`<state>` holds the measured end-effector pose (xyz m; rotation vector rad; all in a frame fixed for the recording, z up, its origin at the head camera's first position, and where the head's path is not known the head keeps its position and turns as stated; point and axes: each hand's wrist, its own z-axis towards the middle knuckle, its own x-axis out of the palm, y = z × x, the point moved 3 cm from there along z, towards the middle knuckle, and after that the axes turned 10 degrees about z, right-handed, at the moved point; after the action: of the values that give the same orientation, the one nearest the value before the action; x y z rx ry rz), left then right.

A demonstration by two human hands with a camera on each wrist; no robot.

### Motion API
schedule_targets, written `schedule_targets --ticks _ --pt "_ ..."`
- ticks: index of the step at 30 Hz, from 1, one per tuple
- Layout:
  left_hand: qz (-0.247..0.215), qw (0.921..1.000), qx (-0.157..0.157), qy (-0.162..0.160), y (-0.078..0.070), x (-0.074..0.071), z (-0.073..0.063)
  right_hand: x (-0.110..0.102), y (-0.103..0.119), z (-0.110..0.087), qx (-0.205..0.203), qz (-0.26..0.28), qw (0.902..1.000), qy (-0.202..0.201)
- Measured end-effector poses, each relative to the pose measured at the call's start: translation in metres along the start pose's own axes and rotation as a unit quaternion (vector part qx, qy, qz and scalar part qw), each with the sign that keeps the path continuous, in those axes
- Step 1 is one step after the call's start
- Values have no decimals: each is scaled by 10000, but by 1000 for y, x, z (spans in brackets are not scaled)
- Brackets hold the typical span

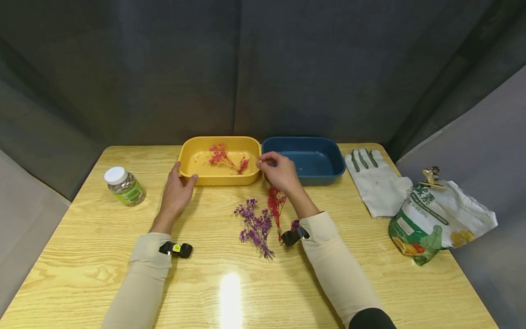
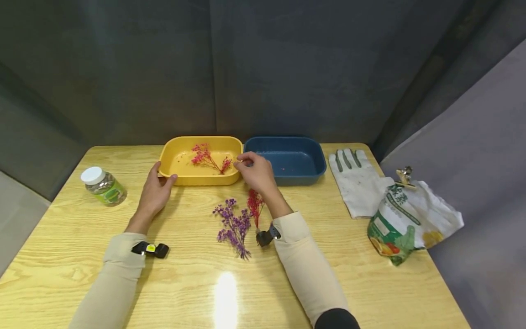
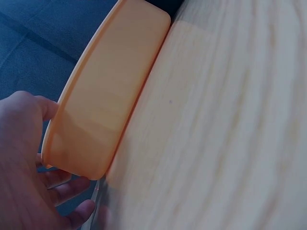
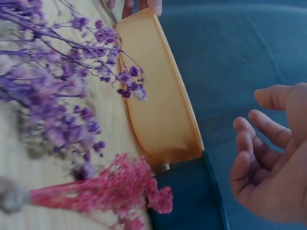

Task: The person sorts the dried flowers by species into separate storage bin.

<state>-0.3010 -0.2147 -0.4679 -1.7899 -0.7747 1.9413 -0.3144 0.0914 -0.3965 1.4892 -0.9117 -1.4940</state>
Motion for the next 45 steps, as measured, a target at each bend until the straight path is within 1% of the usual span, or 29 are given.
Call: schedule_targets --ticks 10,14,19,23,28,34,39,45 --pt "-88 10000 2 -17 1 0 0 -12 -19 -24 -338 71 9993 112" --pt "-143 9999 -16 -32 2 0 -1 -14 -26 -33 -409 91 9990 154" --pt "-145 9999 -56 -15 3 1 -2 -16 -32 -42 -487 -12 9987 161" --pt "-164 9999 -30 -18 2 1 -1 -17 -38 -48 -442 -66 9988 209" --pt "-201 9998 -21 -52 2 0 0 -15 -50 -52 -273 -213 9988 356" --pt "-177 9998 -2 -12 2 1 -1 -15 -63 -58 -183 -763 9960 424" --pt "-157 9999 20 -42 3 2 0 -19 -67 -64 -7 -1050 9934 456" --pt "-160 9999 24 -58 1 2 1 -19 -72 -68 213 -1365 9872 800"
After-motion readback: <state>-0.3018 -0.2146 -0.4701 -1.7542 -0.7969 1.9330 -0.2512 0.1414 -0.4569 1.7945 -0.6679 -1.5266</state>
